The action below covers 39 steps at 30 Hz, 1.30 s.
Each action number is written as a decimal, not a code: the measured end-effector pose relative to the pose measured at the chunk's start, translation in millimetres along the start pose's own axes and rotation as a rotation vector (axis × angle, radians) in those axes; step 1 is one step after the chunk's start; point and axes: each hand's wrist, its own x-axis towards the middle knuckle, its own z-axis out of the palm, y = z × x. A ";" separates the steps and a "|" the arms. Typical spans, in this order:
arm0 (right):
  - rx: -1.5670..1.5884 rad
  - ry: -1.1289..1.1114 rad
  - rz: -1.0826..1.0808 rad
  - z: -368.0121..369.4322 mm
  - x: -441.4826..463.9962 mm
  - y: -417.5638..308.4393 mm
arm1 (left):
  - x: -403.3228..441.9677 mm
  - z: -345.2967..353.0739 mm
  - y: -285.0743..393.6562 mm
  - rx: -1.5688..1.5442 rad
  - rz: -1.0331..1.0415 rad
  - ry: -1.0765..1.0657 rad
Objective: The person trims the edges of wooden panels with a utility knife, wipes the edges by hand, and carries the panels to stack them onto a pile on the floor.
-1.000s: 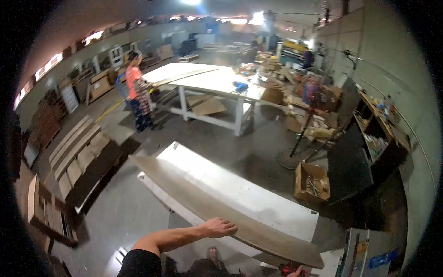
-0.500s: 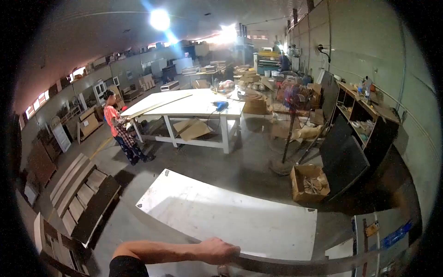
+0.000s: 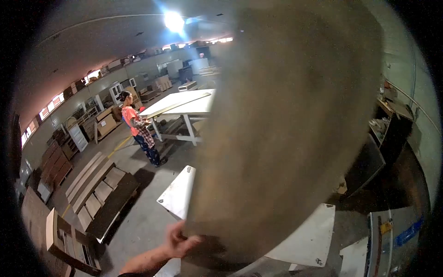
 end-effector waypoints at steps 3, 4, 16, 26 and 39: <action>0.003 -0.040 0.040 19.4 28.1 25.0 | -17.3 -52.6 37.5 0.086 0.100 0.335; 0.088 -0.049 0.021 36.4 33.3 35.5 | -26.9 -74.0 42.0 0.146 0.123 0.437; 0.116 -0.505 -0.161 296.6 -25.3 224.9 | -226.6 -366.7 28.5 0.051 0.215 1.585; -0.271 -0.842 -0.374 480.0 -142.7 234.2 | -332.2 -516.2 -26.1 0.816 0.209 1.795; -0.549 -0.975 -0.887 840.3 -172.7 222.0 | -312.1 -638.2 -236.7 -0.587 0.145 1.892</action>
